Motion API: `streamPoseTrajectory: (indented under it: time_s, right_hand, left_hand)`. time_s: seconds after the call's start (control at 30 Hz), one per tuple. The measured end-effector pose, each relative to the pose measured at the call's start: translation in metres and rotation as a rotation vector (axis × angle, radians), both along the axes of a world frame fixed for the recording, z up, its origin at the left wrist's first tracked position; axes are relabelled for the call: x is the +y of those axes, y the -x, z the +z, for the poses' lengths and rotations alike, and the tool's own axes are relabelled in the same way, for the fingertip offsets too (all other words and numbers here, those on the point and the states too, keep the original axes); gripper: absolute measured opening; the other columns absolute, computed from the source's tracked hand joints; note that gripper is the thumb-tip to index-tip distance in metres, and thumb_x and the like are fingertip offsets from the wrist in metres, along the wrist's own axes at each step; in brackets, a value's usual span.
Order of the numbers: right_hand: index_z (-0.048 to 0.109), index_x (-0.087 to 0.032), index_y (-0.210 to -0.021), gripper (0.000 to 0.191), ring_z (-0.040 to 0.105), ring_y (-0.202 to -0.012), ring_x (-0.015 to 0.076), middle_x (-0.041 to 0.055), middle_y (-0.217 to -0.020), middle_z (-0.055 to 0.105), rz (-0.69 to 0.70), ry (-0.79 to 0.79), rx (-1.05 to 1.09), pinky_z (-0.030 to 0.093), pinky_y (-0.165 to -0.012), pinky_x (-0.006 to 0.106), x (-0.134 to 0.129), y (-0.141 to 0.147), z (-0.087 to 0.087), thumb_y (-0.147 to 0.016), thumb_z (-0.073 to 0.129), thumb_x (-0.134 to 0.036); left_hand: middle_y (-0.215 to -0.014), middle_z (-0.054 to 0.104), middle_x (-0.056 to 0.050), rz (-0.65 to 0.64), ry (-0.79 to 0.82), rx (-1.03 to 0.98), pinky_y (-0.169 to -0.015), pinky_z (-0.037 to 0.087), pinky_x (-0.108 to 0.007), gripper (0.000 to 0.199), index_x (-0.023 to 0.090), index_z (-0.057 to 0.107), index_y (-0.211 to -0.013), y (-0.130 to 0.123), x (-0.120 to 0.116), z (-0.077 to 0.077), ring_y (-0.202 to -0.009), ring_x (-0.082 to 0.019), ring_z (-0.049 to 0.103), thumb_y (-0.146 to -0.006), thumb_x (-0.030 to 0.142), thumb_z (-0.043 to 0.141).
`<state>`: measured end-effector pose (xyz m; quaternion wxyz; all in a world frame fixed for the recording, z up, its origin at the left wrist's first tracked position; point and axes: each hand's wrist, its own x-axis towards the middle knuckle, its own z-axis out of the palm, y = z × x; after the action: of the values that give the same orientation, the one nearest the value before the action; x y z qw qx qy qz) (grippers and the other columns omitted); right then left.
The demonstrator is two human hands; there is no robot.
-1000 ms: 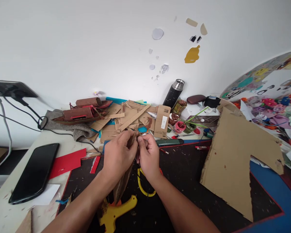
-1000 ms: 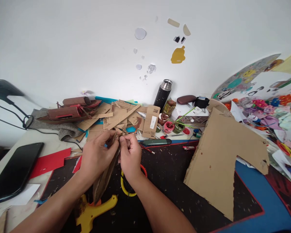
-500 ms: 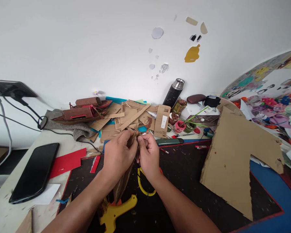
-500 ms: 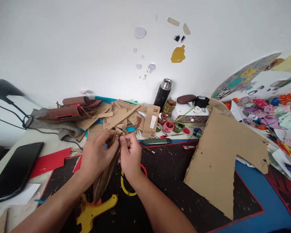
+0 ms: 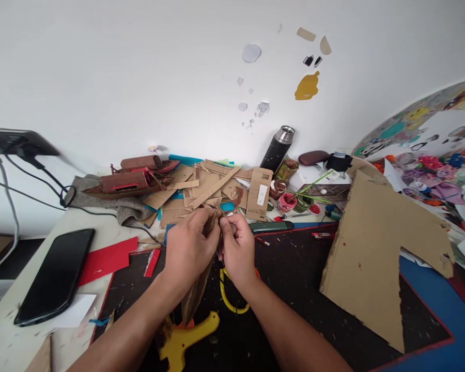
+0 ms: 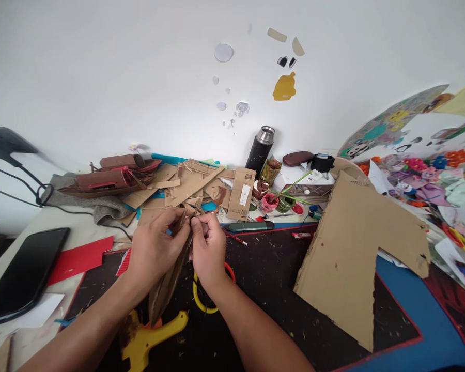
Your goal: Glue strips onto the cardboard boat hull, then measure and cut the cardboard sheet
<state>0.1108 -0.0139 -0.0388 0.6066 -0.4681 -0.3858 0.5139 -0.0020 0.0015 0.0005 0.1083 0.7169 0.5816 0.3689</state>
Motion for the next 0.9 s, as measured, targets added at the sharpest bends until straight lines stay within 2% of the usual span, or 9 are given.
streamPoseTrajectory:
  time_s: [0.9]
  right_hand:
    - [0.055, -0.025, -0.09, 0.039, 0.039, -0.035, 0.008, -0.0126, -0.055, 0.048, -0.002, -0.003, 0.003, 0.033, -0.031, 0.018, 0.0002, 0.0, -0.0014, -0.099, 0.069, -0.06]
  left_hand:
    - [-0.083, 0.077, -0.002, -0.002, -0.002, 0.002, -0.066, 0.044, -0.029, 0.012, 0.022, 0.072, -0.097, 0.0008, -0.0003, -0.0005, -0.074, -0.02, 0.072, -0.094, 0.022, 0.061]
